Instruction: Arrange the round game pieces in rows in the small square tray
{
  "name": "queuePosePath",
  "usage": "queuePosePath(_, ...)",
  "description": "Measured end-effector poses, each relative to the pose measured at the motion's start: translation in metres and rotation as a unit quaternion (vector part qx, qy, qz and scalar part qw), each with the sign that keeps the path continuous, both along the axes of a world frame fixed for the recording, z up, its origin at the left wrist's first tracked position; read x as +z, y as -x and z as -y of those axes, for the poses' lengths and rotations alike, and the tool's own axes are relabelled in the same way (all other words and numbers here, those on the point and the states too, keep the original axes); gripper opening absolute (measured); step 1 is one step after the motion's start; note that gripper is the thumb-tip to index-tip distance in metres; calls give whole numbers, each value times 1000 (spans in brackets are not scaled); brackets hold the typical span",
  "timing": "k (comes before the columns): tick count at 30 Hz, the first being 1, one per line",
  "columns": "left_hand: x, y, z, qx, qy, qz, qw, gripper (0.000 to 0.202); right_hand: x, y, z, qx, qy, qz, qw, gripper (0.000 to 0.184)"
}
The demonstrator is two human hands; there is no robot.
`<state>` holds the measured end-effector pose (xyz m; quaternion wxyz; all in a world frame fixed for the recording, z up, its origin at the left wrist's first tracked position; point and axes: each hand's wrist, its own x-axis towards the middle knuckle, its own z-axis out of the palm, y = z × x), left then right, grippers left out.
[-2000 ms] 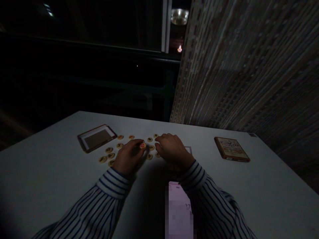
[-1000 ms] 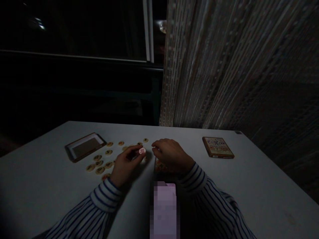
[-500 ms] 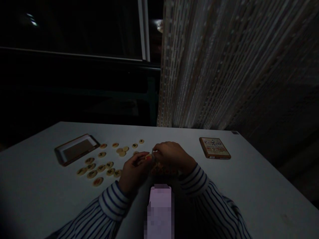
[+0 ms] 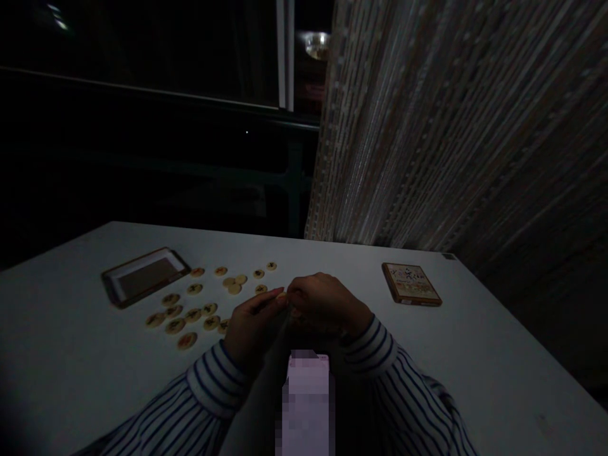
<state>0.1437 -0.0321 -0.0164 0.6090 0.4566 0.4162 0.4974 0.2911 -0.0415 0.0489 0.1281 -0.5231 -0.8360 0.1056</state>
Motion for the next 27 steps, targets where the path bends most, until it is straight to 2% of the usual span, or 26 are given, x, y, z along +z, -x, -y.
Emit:
queuePosePath(7, 4, 4, 0, 3, -13, -13, 1000, 22, -2, 0, -2, -10, -1, -12, 1000, 23)
queuePosePath(13, 10, 3, 2, 3, 17, 50, 999, 26, -2, 2, -2, -25, -10, -34, 999, 22)
queuePosePath(19, 12, 5, 1, 16, -38, -14, 999, 22, 2, 6, -1, 4, -11, -71, 997, 24)
queuePosePath(23, 15, 5, 4, 12, -9, 17, 1000, 24, 2, 5, -1, -18, -2, -77, 997, 22)
queuePosePath(27, 13, 3, 3, 12, 18, 63, 998, 31, 3, 4, 0, -38, 4, -86, 996, 22)
